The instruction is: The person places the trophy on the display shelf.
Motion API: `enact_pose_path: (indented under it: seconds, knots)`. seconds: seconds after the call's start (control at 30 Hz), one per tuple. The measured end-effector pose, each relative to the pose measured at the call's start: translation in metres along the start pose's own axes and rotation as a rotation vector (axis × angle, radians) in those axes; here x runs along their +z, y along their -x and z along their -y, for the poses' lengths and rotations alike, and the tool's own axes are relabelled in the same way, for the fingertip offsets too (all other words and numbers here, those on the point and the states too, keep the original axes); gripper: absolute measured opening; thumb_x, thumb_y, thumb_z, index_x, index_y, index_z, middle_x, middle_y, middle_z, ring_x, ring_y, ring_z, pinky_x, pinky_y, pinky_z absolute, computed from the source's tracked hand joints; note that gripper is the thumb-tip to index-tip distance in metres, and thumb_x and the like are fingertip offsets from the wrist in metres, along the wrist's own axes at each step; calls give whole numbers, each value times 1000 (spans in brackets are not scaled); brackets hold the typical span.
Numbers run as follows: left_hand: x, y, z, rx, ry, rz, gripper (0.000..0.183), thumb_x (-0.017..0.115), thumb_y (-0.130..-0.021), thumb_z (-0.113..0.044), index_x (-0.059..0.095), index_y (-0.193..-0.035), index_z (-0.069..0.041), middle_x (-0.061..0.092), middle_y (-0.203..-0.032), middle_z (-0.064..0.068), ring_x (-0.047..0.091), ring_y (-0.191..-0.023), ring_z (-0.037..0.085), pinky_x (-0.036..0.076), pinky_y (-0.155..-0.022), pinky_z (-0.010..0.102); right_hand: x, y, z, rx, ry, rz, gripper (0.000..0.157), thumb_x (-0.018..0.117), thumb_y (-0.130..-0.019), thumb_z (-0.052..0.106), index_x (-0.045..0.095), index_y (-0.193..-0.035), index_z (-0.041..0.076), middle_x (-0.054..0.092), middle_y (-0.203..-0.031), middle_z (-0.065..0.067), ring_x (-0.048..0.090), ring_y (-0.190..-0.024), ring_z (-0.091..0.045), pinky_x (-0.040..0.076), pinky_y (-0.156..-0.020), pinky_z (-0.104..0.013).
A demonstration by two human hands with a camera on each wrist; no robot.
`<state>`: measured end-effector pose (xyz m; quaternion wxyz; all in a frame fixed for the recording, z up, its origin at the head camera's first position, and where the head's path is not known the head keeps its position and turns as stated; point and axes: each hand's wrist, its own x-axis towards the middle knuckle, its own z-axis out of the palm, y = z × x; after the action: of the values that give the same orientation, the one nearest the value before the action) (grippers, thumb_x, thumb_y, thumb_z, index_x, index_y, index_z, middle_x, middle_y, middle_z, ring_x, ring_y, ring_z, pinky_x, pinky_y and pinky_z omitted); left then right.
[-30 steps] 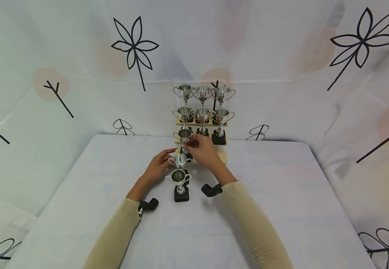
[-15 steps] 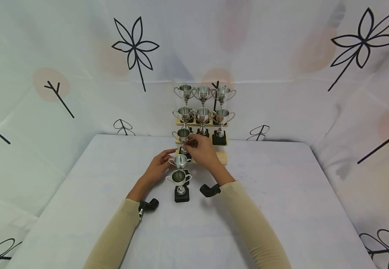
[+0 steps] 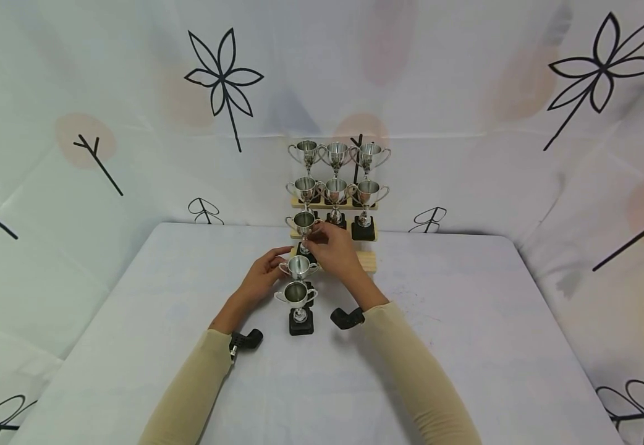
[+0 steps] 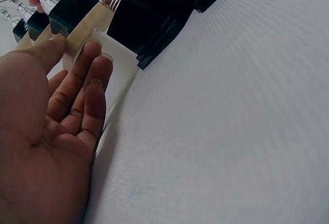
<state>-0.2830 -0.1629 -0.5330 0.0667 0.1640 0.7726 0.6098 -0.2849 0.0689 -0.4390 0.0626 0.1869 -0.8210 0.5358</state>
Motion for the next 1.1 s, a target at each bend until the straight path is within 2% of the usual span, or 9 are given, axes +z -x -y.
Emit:
enact_pose_path:
  seconds: [0.37, 0.6, 0.8, 0.93, 1.1]
  knots:
    - [-1, -1, -1, 10, -16, 0, 48, 59, -107, -13, 52, -155, -12, 77, -109, 11, 74, -95, 20, 55, -95, 38, -3, 8, 0, -9, -64, -20, 25, 78, -95, 3, 70, -118, -5, 72, -119, -21, 71, -115, -36, 56, -102, -42]
    - [0, -1, 0, 3, -17, -1, 48, 60, -107, -13, 52, -155, -13, 77, -108, 10, 74, -95, 19, 56, -94, 37, -9, 23, -6, 19, -34, -30, 33, 77, -97, 8, 70, -127, -4, 72, -125, -21, 69, -119, -36, 54, -105, -47]
    - [1, -2, -1, -7, -22, -11, 47, 61, -108, -15, 52, -154, -13, 76, -106, 11, 74, -94, 21, 56, -94, 36, -13, 35, -14, 16, 13, -30, 28, 76, -98, 8, 71, -122, -3, 73, -119, -20, 70, -111, -35, 55, -99, -48]
    - [1, -1, -1, -10, -18, -13, 47, 61, -108, -15, 52, -154, -12, 76, -106, 12, 75, -94, 23, 56, -93, 37, -14, 41, -21, -7, 6, 23, 22, 73, -99, 4, 72, -120, -2, 74, -116, -17, 71, -107, -31, 58, -94, -41]
    - [1, -1, -1, -4, -29, -6, 48, 63, -108, -18, 52, -154, -14, 76, -106, 10, 74, -94, 21, 54, -93, 36, -13, 48, -32, -68, -85, 146, 32, 69, -96, -7, 69, -127, -3, 73, -123, -17, 71, -111, -30, 57, -96, -34]
